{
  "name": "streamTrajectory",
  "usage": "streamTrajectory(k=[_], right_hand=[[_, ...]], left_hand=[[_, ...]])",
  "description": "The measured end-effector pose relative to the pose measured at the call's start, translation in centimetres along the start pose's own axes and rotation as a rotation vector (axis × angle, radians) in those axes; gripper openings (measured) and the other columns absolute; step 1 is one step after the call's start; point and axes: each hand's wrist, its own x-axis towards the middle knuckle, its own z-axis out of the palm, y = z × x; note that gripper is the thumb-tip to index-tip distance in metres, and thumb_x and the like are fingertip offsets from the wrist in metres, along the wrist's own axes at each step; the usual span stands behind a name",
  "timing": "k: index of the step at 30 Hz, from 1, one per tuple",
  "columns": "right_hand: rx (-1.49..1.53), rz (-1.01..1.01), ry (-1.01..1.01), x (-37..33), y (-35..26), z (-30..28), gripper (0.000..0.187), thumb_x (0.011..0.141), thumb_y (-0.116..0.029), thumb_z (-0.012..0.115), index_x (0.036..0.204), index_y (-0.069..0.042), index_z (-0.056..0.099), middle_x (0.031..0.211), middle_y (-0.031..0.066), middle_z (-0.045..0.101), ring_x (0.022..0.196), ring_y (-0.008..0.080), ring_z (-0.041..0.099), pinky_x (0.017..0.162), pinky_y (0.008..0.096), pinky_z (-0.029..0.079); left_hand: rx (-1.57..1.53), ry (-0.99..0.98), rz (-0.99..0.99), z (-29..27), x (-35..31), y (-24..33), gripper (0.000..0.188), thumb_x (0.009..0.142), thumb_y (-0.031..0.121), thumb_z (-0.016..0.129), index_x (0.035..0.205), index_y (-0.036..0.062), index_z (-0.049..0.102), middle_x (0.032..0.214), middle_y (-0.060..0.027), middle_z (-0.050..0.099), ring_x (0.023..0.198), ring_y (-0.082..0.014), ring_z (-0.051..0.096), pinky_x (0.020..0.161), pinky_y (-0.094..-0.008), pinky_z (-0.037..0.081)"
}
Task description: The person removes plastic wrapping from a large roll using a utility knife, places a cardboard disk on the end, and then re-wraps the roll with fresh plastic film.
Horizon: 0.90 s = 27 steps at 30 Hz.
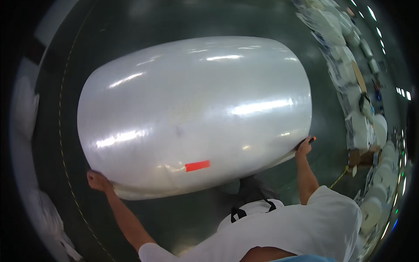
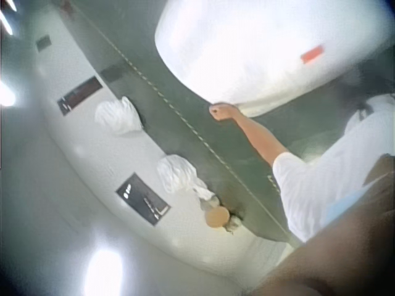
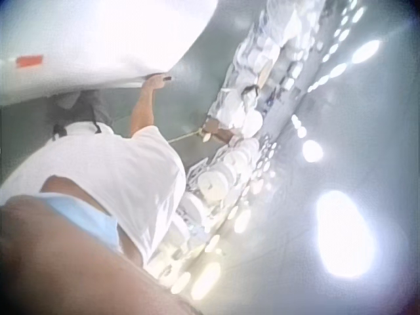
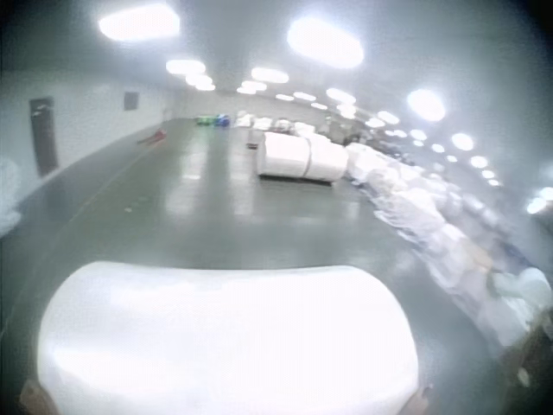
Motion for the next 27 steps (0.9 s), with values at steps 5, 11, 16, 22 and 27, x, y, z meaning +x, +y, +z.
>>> streamTrajectory(k=[5, 11, 16, 22, 27], right_hand=[[0.005, -0.013, -0.091, 4.2, 0.6, -0.8, 0.073, 0.104, -0.06, 0.064, 0.105, 0.013, 0.072, 0.094, 0.017, 0.075, 0.084, 0.0283, 0.069, 0.083, 0.0438, 0.054], [0.225, -0.254, -0.361, 12.7, 3.2, -2.7, 0.051, 0.108, -0.049, 0.065, 0.096, 0.0, 0.069, 0.077, 0.0085, 0.068, 0.059, 0.0157, 0.063, 0.05, 0.0352, 0.047], [-0.017, -0.045, -0.78, 24.0, -4.0, -12.6, 0.051, 0.105, -0.05, 0.069, 0.1, 0.001, 0.067, 0.078, 0.0096, 0.071, 0.058, 0.0137, 0.063, 0.049, 0.0329, 0.046], [-0.39, -0.332, -0.998, 39.0, -2.4, -19.1, 0.042, 0.098, -0.025, 0.07, 0.123, 0.007, 0.057, 0.093, 0.0141, 0.074, 0.065, 0.0171, 0.066, 0.059, 0.0358, 0.053], [-0.219, -0.482, -1.33, 40.3, -12.9, -14.4, 0.047, 0.096, -0.009, 0.063, 0.138, 0.005, 0.048, 0.103, 0.0162, 0.075, 0.079, 0.0221, 0.073, 0.074, 0.0377, 0.059]], left_hand=[[0.509, 0.039, 0.243, -2.8, -1.7, 3.5, 0.037, 0.108, 0.032, 0.052, 0.103, 0.001, 0.073, 0.107, -0.0213, 0.074, 0.092, -0.0454, 0.069, 0.075, -0.0566, 0.055], [0.042, -0.05, 0.443, -2.9, -18.2, 14.0, 0.03, 0.111, 0.028, 0.057, 0.106, 0.0011, 0.069, 0.102, -0.0157, 0.066, 0.088, -0.0358, 0.067, 0.081, -0.048, 0.055], [-0.242, -0.707, 0.428, -9.0, -52.7, 33.6, 0.019, 0.108, 0.021, 0.065, 0.108, 0.0019, 0.067, 0.097, -0.0122, 0.073, 0.086, -0.0227, 0.069, 0.078, -0.0391, 0.056], [-0.034, -1.041, 0.348, -9.6, -76.6, 44.1, 0.043, 0.091, 0.042, 0.085, 0.103, 0.0029, 0.07, 0.084, -0.0162, 0.077, 0.075, -0.0313, 0.075, 0.072, -0.0424, 0.058], [0.135, -0.991, 0.218, -7.1, -81.7, 44.6, 0.045, 0.09, 0.046, 0.082, 0.1, 0.0035, 0.069, 0.086, -0.0155, 0.076, 0.081, -0.0362, 0.076, 0.078, -0.048, 0.058]])
